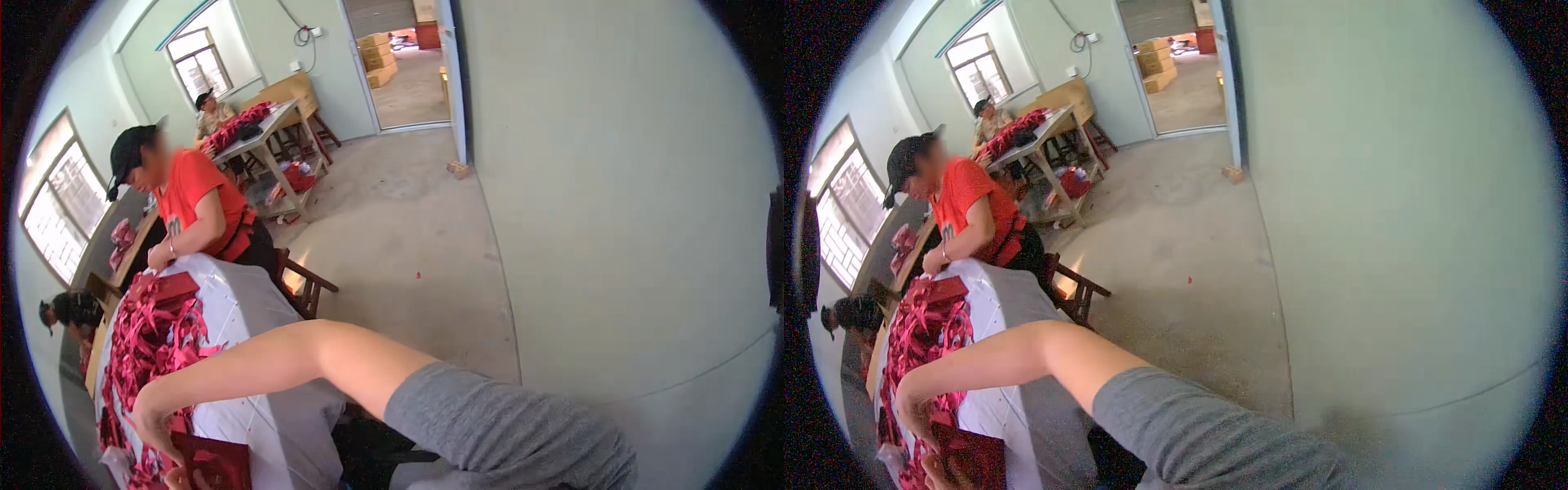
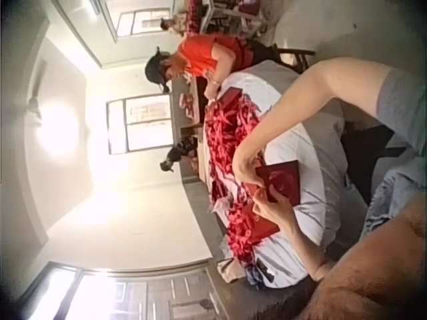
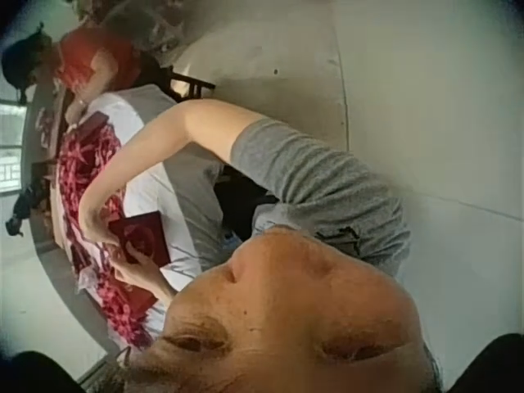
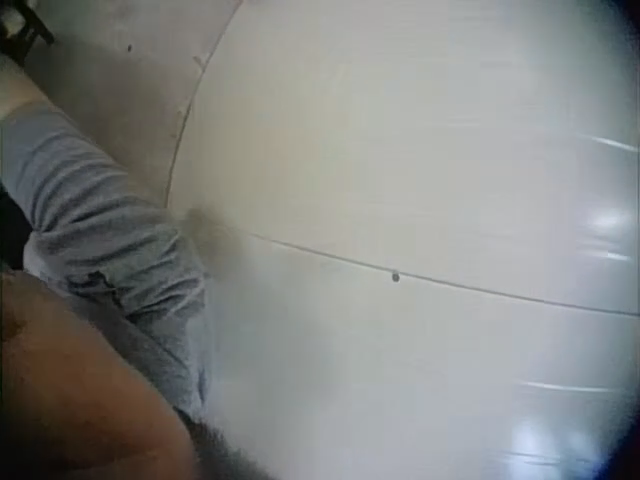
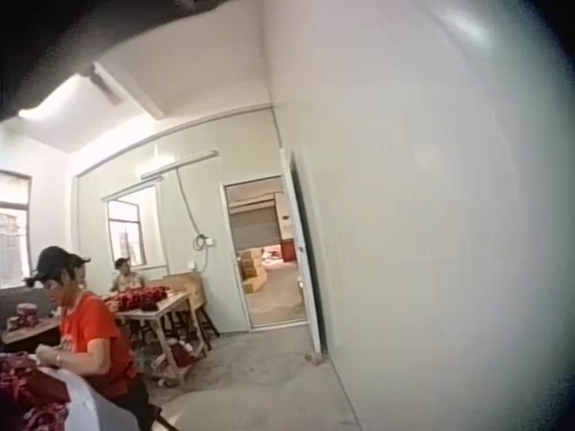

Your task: The person assembles paper gift bags by threading ribbon handles through the slits and folding the bags by hand.

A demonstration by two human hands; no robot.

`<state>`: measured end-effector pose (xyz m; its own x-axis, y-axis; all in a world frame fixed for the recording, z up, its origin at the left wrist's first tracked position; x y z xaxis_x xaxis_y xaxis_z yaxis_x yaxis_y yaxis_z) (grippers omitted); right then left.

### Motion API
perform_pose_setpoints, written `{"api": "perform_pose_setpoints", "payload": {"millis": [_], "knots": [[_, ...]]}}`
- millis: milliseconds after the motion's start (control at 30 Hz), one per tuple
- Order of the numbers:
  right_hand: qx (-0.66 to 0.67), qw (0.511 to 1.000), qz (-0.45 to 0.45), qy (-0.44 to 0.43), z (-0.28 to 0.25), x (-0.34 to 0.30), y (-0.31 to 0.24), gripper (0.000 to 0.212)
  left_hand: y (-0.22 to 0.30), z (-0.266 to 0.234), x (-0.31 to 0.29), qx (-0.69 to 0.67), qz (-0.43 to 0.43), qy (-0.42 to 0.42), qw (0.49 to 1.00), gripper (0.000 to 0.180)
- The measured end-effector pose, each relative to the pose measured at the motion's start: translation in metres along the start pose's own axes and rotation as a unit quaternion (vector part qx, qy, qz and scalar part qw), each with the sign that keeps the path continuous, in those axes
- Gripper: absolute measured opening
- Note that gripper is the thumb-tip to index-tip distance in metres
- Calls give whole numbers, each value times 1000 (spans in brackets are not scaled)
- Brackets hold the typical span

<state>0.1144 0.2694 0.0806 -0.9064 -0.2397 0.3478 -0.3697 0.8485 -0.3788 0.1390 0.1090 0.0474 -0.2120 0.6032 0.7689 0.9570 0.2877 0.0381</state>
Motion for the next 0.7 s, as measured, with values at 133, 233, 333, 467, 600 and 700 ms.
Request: {"api": "perform_pose_setpoints", "payload": {"millis": [133,233,333,467,600,700], "knots": [[12,960,89,-264,45,102,-31,68,-53,-48,-12,44,-35,30,998,31],[-72,981,67,-168,51,92,1,57,-32,-30,-6,-9,-6,26,1000,31],[-3,998,55,-42,64,77,24,46,-21,-21,-3,-58,-7,-8,998,32],[118,957,122,237,45,68,20,20,-39,-18,-11,-56,-42,-37,997,35],[222,916,35,332,32,68,29,14,-90,4,-22,-156,-50,75,984,24],[317,864,153,361,19,46,24,15,-75,1,-11,-211,-121,13,970,16]]}}
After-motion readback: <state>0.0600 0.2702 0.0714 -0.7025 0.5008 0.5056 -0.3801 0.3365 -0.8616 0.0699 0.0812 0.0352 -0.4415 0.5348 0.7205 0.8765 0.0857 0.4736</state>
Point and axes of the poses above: each hand's wrist, its own x-axis towards the middle knuckle, its own z-axis out of the palm, y = z × x, the point moved 3 cm from there along x, towards the middle knuckle, and after that the axes turned 11 degrees about y, right-handed, at the moved point
